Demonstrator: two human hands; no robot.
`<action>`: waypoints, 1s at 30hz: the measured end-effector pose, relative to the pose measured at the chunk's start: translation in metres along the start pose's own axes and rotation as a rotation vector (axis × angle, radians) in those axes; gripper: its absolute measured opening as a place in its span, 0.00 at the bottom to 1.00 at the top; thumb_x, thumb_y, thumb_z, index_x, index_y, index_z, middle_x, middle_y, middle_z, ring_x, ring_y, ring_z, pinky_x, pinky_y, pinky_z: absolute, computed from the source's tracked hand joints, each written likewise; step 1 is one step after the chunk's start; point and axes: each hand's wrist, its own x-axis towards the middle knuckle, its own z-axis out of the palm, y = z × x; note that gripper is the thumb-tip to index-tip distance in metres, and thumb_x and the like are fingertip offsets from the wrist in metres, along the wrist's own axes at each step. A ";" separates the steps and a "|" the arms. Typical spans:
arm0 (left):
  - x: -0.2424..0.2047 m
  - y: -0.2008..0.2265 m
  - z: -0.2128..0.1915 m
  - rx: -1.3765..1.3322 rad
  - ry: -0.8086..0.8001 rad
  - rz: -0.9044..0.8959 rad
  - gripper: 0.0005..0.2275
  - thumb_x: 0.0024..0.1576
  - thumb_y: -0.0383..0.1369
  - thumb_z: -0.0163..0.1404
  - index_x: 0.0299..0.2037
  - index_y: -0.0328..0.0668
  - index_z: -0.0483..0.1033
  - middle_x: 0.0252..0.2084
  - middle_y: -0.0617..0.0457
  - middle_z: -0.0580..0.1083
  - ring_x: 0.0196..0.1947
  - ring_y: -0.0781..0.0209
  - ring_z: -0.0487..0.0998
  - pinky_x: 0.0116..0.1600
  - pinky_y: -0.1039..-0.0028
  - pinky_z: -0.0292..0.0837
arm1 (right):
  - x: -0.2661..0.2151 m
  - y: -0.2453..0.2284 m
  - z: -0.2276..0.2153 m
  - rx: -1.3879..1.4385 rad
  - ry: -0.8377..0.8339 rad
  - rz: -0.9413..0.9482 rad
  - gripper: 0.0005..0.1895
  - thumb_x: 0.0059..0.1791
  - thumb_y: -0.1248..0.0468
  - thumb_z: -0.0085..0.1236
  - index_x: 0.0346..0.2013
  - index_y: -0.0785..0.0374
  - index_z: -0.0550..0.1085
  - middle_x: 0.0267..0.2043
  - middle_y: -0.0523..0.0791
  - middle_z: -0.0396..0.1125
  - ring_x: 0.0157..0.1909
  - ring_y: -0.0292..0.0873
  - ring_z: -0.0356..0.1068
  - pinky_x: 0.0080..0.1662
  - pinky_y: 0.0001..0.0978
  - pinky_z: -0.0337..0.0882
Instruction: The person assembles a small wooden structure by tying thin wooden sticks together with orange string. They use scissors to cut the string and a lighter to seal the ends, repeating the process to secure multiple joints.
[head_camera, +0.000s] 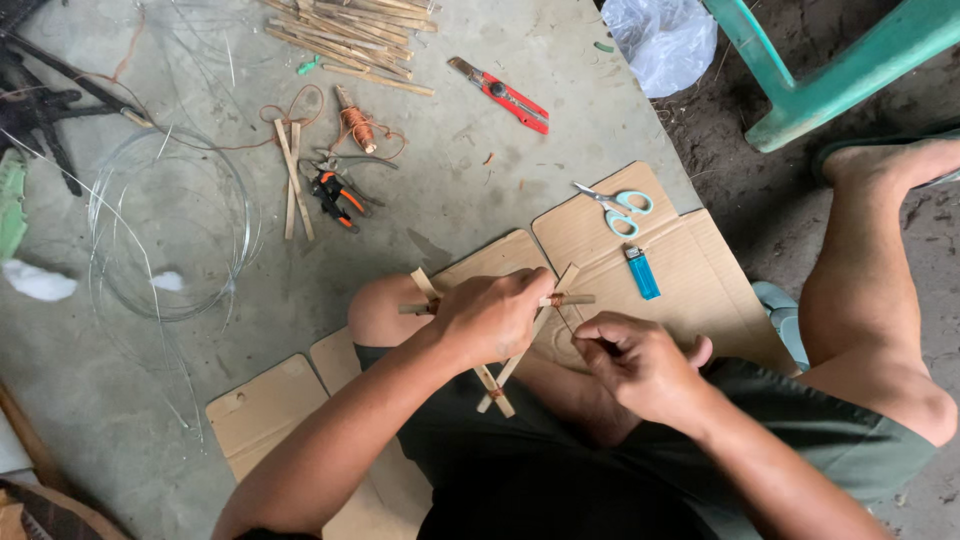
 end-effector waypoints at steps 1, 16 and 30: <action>0.000 0.001 -0.002 0.012 -0.040 -0.008 0.06 0.55 0.26 0.47 0.41 0.42 0.68 0.35 0.48 0.78 0.31 0.43 0.81 0.32 0.53 0.73 | 0.000 -0.013 -0.009 -0.131 -0.008 -0.009 0.04 0.49 0.69 0.57 0.36 0.65 0.78 0.30 0.42 0.71 0.25 0.39 0.69 0.31 0.31 0.67; -0.018 0.046 -0.017 -0.134 -0.052 0.398 0.02 0.57 0.25 0.49 0.37 0.41 0.71 0.32 0.49 0.77 0.28 0.47 0.80 0.31 0.58 0.73 | 0.065 0.020 -0.049 0.459 -0.532 0.102 0.02 0.48 0.71 0.62 0.34 0.68 0.79 0.32 0.43 0.74 0.36 0.35 0.71 0.42 0.31 0.71; 0.008 0.002 -0.011 0.024 0.145 0.009 0.05 0.56 0.26 0.49 0.41 0.44 0.70 0.35 0.48 0.79 0.30 0.41 0.80 0.32 0.54 0.73 | 0.012 0.022 0.009 0.354 0.121 -0.005 0.04 0.51 0.71 0.57 0.37 0.69 0.78 0.32 0.41 0.74 0.34 0.32 0.68 0.38 0.26 0.69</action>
